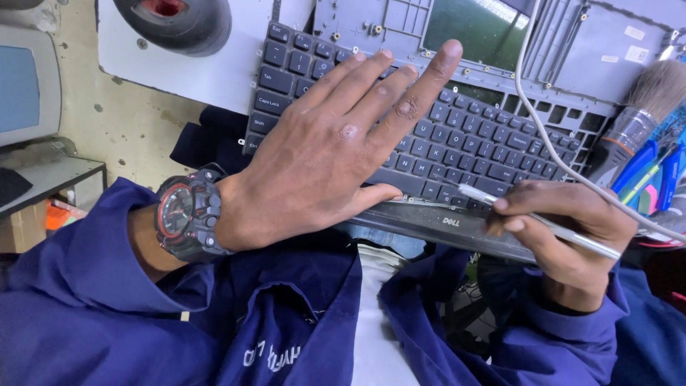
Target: Cleaning a laptop keyboard by scraping between the keys with a metal pick and brushing away debris on an electronics repair workbench.
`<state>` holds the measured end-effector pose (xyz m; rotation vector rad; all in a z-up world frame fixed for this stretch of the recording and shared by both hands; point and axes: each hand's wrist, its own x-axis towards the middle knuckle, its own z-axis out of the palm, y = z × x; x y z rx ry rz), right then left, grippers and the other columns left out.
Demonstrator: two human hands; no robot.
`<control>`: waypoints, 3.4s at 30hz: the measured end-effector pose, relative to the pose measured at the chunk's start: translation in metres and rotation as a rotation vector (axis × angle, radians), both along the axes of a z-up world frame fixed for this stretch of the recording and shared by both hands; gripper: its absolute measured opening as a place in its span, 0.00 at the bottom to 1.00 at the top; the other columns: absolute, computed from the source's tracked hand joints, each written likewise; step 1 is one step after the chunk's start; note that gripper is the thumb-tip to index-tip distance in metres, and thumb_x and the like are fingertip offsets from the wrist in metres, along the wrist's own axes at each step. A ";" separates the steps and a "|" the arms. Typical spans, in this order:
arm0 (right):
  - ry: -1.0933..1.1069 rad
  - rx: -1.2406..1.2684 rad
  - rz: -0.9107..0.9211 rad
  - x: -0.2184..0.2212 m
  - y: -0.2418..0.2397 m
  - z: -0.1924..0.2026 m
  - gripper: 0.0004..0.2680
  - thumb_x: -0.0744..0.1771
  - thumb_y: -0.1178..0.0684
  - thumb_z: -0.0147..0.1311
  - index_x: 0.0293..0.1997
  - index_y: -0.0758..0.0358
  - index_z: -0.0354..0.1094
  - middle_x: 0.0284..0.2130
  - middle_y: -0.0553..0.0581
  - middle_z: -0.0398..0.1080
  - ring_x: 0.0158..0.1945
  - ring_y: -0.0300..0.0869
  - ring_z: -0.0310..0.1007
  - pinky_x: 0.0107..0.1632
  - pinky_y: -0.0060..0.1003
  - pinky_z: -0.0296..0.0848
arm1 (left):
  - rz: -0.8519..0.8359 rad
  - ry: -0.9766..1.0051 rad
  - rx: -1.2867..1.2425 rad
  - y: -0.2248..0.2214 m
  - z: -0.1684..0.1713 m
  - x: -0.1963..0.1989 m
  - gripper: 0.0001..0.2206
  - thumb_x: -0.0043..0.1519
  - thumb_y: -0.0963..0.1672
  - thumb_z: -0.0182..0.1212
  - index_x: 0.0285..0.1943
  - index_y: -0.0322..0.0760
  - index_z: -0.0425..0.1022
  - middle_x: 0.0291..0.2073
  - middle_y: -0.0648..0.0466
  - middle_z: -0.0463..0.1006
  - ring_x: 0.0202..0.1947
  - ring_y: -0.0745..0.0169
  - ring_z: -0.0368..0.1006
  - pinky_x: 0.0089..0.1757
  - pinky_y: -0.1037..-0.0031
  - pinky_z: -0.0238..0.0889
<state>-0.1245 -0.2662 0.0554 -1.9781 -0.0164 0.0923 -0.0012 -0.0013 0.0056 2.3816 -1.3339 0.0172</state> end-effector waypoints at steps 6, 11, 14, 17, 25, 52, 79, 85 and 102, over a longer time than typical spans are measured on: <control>0.064 -0.155 0.387 0.003 -0.030 0.013 0.19 0.60 0.49 0.64 0.51 0.69 0.71 0.47 0.68 0.76 0.50 0.53 0.83 0.52 0.40 0.82 | -0.026 0.023 0.000 0.000 0.001 0.000 0.67 0.56 0.66 0.82 0.85 0.38 0.28 0.76 0.46 0.71 0.78 0.41 0.66 0.76 0.58 0.58; -0.091 -0.155 0.217 -0.008 -0.024 0.006 0.13 0.60 0.58 0.68 0.42 0.69 0.66 0.43 0.66 0.72 0.45 0.47 0.82 0.50 0.34 0.83 | -0.039 0.071 -0.021 -0.002 0.004 0.002 0.67 0.57 0.65 0.84 0.85 0.37 0.28 0.75 0.44 0.74 0.77 0.40 0.67 0.77 0.56 0.58; -0.108 -0.544 0.058 -0.028 -0.020 -0.007 0.07 0.69 0.65 0.57 0.40 0.68 0.58 0.42 0.67 0.78 0.41 0.52 0.81 0.38 0.36 0.69 | -0.039 0.059 -0.013 -0.004 0.004 0.002 0.68 0.55 0.65 0.85 0.85 0.36 0.28 0.77 0.45 0.72 0.77 0.41 0.68 0.77 0.57 0.59; -0.052 -0.693 0.216 -0.019 -0.017 0.000 0.02 0.70 0.61 0.52 0.41 0.66 0.69 0.43 0.60 0.79 0.29 0.49 0.67 0.44 0.42 0.64 | -0.046 0.076 -0.010 -0.005 0.008 0.004 0.68 0.55 0.65 0.86 0.85 0.35 0.30 0.76 0.46 0.73 0.75 0.41 0.69 0.76 0.57 0.60; -0.335 -0.969 0.299 -0.009 0.002 -0.001 0.07 0.73 0.64 0.52 0.55 0.69 0.75 0.42 0.66 0.72 0.34 0.53 0.71 0.38 0.44 0.69 | -0.043 0.073 0.007 -0.005 0.009 0.004 0.67 0.56 0.65 0.85 0.85 0.36 0.30 0.77 0.46 0.72 0.76 0.43 0.69 0.77 0.58 0.60; -0.438 -1.003 0.350 -0.002 0.007 0.003 0.06 0.72 0.63 0.55 0.52 0.69 0.78 0.39 0.58 0.75 0.27 0.45 0.64 0.32 0.36 0.62 | -0.048 0.070 -0.002 -0.004 0.007 0.003 0.69 0.56 0.66 0.87 0.85 0.36 0.28 0.79 0.47 0.69 0.77 0.41 0.69 0.78 0.57 0.59; -0.530 -1.083 0.290 -0.001 0.003 0.001 0.05 0.73 0.62 0.58 0.50 0.65 0.81 0.36 0.62 0.76 0.28 0.47 0.63 0.33 0.40 0.58 | -0.049 0.071 0.010 -0.005 0.009 0.005 0.68 0.56 0.65 0.87 0.85 0.36 0.30 0.79 0.47 0.70 0.77 0.42 0.69 0.77 0.58 0.60; -0.548 -1.097 0.283 -0.001 0.005 0.002 0.04 0.73 0.61 0.59 0.49 0.66 0.81 0.36 0.62 0.76 0.27 0.46 0.63 0.32 0.39 0.56 | -0.050 0.088 -0.008 -0.005 0.008 0.004 0.69 0.55 0.65 0.88 0.85 0.36 0.30 0.77 0.46 0.72 0.77 0.42 0.69 0.77 0.57 0.60; -0.520 -1.026 0.284 0.000 0.008 -0.004 0.07 0.73 0.63 0.52 0.51 0.67 0.80 0.37 0.62 0.76 0.27 0.47 0.63 0.33 0.40 0.55 | -0.050 0.086 0.004 -0.005 0.009 0.004 0.69 0.54 0.65 0.88 0.84 0.35 0.31 0.78 0.46 0.71 0.77 0.42 0.69 0.77 0.58 0.59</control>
